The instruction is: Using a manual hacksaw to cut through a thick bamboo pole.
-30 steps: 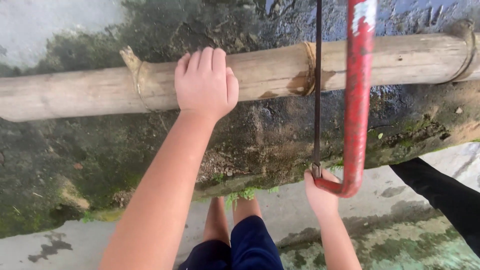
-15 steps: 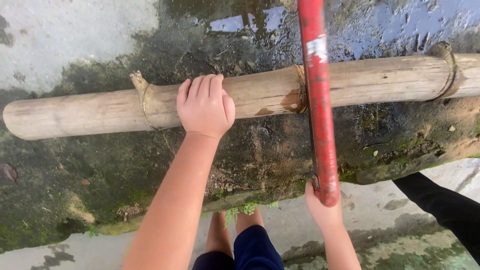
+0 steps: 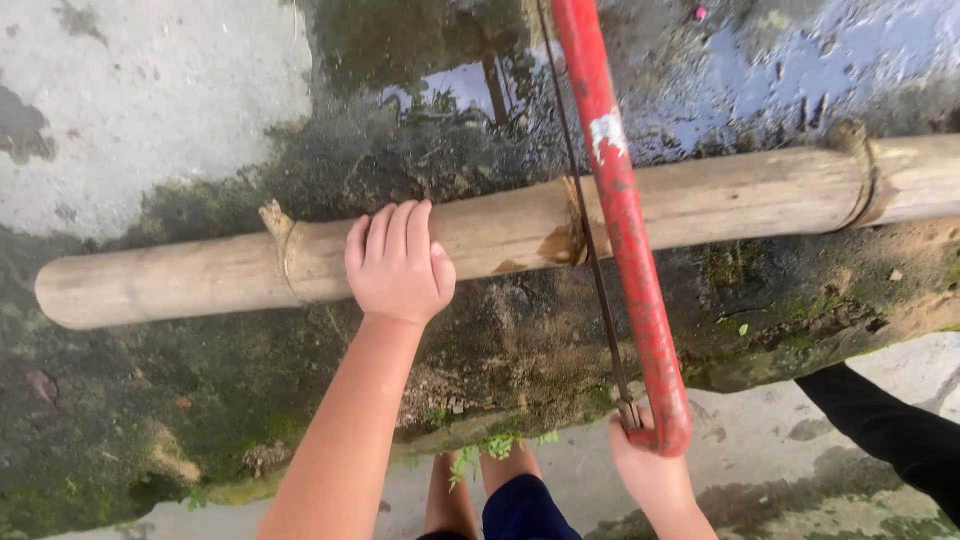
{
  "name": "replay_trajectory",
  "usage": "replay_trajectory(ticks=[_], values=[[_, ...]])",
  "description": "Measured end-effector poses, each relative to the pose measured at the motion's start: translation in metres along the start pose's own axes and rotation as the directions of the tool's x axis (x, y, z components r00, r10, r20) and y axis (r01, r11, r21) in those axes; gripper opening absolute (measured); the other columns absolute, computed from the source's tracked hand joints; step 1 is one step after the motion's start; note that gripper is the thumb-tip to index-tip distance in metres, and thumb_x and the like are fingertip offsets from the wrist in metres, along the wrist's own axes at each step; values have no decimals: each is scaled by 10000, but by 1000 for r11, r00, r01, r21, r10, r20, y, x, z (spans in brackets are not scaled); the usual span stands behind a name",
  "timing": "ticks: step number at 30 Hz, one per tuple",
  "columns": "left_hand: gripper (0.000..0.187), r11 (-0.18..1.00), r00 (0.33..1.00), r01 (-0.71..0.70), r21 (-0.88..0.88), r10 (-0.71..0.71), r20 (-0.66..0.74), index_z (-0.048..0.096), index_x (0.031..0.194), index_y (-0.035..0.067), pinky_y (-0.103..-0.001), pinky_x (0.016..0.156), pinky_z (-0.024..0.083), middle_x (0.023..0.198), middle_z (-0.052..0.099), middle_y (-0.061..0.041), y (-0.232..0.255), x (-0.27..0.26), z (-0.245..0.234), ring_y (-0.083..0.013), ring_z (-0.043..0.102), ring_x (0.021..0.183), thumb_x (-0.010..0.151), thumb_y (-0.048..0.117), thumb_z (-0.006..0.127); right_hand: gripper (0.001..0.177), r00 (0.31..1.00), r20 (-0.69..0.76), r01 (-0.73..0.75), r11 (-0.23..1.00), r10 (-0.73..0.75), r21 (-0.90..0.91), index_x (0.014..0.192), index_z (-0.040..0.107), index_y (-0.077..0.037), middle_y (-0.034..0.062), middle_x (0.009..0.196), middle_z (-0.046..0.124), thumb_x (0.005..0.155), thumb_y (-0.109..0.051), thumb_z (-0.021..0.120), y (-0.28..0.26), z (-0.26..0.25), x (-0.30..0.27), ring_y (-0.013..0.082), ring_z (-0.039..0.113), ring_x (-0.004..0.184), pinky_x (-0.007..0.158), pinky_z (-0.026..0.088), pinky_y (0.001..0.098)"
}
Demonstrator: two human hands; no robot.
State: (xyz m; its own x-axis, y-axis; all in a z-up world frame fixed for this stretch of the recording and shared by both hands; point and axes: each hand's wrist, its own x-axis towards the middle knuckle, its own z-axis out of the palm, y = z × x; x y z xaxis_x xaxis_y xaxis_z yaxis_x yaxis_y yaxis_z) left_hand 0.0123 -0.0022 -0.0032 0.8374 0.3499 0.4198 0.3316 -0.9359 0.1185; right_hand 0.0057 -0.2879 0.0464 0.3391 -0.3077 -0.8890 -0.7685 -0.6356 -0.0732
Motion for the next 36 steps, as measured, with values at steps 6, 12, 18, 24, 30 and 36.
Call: replay_trajectory(ticks=[6, 12, 18, 24, 30, 36], values=[[462, 1000, 1000, 17, -15, -16, 12, 671, 918, 63, -343, 805, 412, 892, 663, -53, -3, -1, 3, -216, 615, 842, 854, 234, 246, 257, 992, 82, 117, 923, -93, -367, 612, 432, -47, 73, 576, 381, 809, -180, 530, -10, -25, -3, 183, 389, 537, 548, 319, 309], [392, 999, 999, 12, -34, -11, 34, 658, 919, 57, -340, 795, 414, 888, 651, -56, -8, -6, 16, -206, 605, 829, 808, 216, 317, 511, 972, 28, 229, 926, -232, -299, 1235, 278, -201, 134, 827, 585, 766, -78, 440, -94, -1, -37, 194, 315, 404, 414, 284, 357], [368, 999, 995, -50, 3, 50, -85, 603, 963, 147, -351, 818, 407, 889, 577, -12, -18, -21, 40, -166, 573, 838, 808, 316, 316, 146, 842, -21, 533, 837, -539, -121, 619, 563, 12, 152, 536, 534, 756, -36, 558, -54, 26, 46, 170, 557, 525, 562, 426, 235], [348, 999, 998, -41, 13, 42, -53, 603, 952, 139, -350, 814, 412, 886, 589, -13, -19, -18, 38, -173, 571, 849, 789, 290, 336, 119, 868, -34, 488, 863, -496, -132, 668, 592, 4, 134, 574, 568, 758, -70, 567, -53, 22, 44, 173, 579, 565, 589, 437, 276], [345, 998, 998, -64, 27, 64, -15, 601, 965, 142, -347, 809, 412, 865, 577, -4, -24, -15, 44, -167, 573, 843, 789, 285, 342, 120, 898, -94, 420, 902, -429, -102, 726, 626, -5, 112, 620, 608, 760, -110, 578, -56, 28, 38, 176, 605, 614, 622, 451, 324], [327, 999, 999, -39, 16, 39, 14, 594, 952, 151, -331, 806, 408, 850, 571, 5, -24, -12, 44, -156, 570, 833, 781, 280, 347, 97, 938, -106, 347, 890, -331, 296, 839, 592, 65, 201, 749, 588, 745, 42, 596, 23, 36, 43, 181, 580, 746, 689, 437, 352]])
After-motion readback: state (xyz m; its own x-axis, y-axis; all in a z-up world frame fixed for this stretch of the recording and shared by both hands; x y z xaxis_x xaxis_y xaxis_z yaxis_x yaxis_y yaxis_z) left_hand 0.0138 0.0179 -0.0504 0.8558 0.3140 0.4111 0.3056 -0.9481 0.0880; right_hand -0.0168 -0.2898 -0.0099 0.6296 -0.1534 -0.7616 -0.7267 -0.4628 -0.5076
